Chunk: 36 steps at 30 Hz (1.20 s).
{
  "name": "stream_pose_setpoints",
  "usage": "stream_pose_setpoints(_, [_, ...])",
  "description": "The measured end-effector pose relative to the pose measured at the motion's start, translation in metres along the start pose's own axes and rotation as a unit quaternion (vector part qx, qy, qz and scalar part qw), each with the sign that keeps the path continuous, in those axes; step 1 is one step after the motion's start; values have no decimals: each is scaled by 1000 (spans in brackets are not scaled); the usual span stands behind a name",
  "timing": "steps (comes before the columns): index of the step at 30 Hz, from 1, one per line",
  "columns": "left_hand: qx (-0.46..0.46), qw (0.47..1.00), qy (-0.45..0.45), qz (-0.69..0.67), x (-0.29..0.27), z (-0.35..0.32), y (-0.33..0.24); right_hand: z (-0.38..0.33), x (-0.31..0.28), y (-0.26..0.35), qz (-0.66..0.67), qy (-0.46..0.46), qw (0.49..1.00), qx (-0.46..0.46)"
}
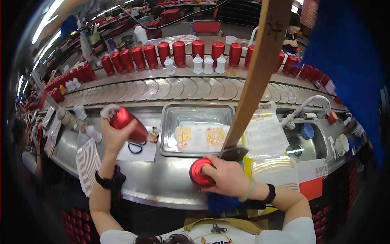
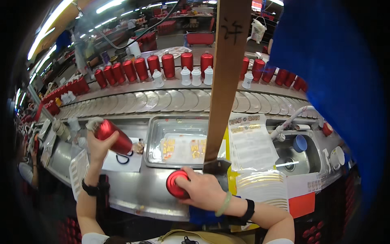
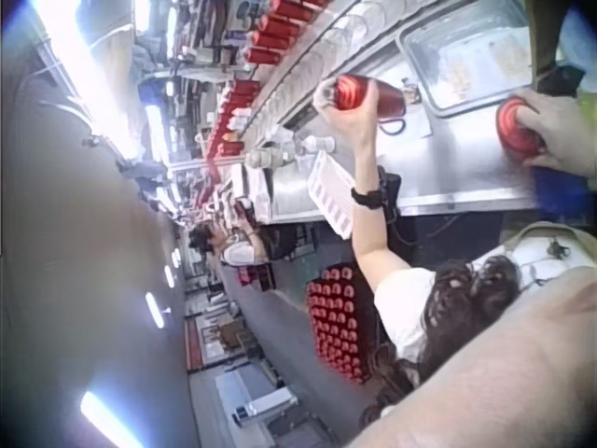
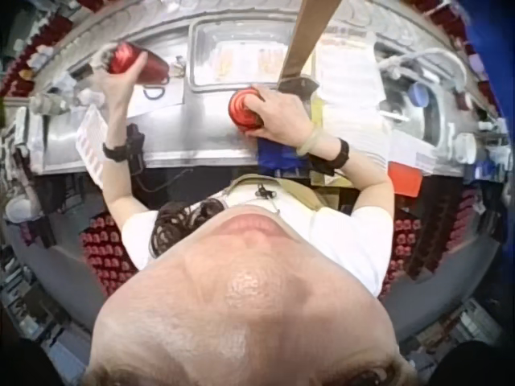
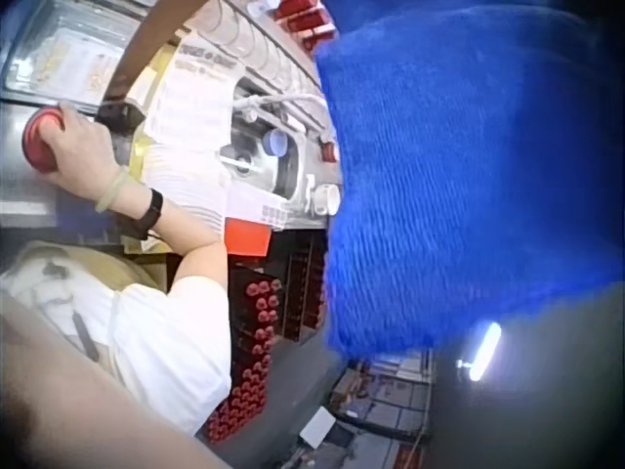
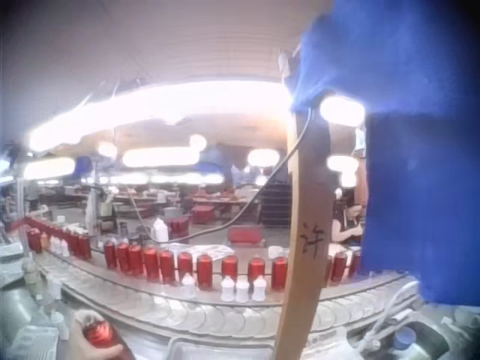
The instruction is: Applying decorative labels and scraping off excess adhesive from red metal bottles on a production line.
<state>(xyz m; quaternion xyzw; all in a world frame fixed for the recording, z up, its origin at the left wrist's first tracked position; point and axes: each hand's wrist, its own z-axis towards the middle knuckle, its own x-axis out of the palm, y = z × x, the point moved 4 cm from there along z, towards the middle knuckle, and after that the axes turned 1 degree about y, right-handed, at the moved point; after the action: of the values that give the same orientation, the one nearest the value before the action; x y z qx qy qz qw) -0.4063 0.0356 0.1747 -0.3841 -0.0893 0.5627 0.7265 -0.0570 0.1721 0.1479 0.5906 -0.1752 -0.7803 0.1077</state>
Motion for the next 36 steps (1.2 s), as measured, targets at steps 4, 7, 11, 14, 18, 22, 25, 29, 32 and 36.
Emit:
stream_pose_setpoints(4, [-58,998,11,36,-4,-89,-22,3,1,2,-15,-5,1000,-2])
stream_pose_setpoints(7, [-65,994,-11,88,-1,-122,-27,5,1,4,-17,-8,1000,-5])
stream_pose_setpoints(11, [-93,985,-70,128,-4,-123,-45,1,-2,7,-21,-16,1000,-1])
stream_pose_setpoints(14, [-112,977,-62,169,-2,-126,-44,1,-2,8,-13,-25,1000,-5])
stream_pose_setpoints(18, [-117,970,-51,209,1,-125,-41,-1,-2,10,-8,-32,999,9])
stream_pose_setpoints(22, [-86,973,-22,212,-4,-126,-43,-5,-10,9,1,-52,999,1])
stream_pose_setpoints(25, [-80,976,-22,199,-4,-129,-46,-19,-27,12,36,-64,997,3])
stream_pose_setpoints(29, [-97,964,-46,244,-4,-131,-42,-44,-57,16,96,-104,990,-4])
stream_pose_setpoints(32, [-117,963,-24,241,-5,-133,-40,-66,-78,17,143,-110,983,21])
stream_pose_setpoints(36, [-38,935,-81,344,-15,-145,-59,-98,-95,17,180,-116,976,29])
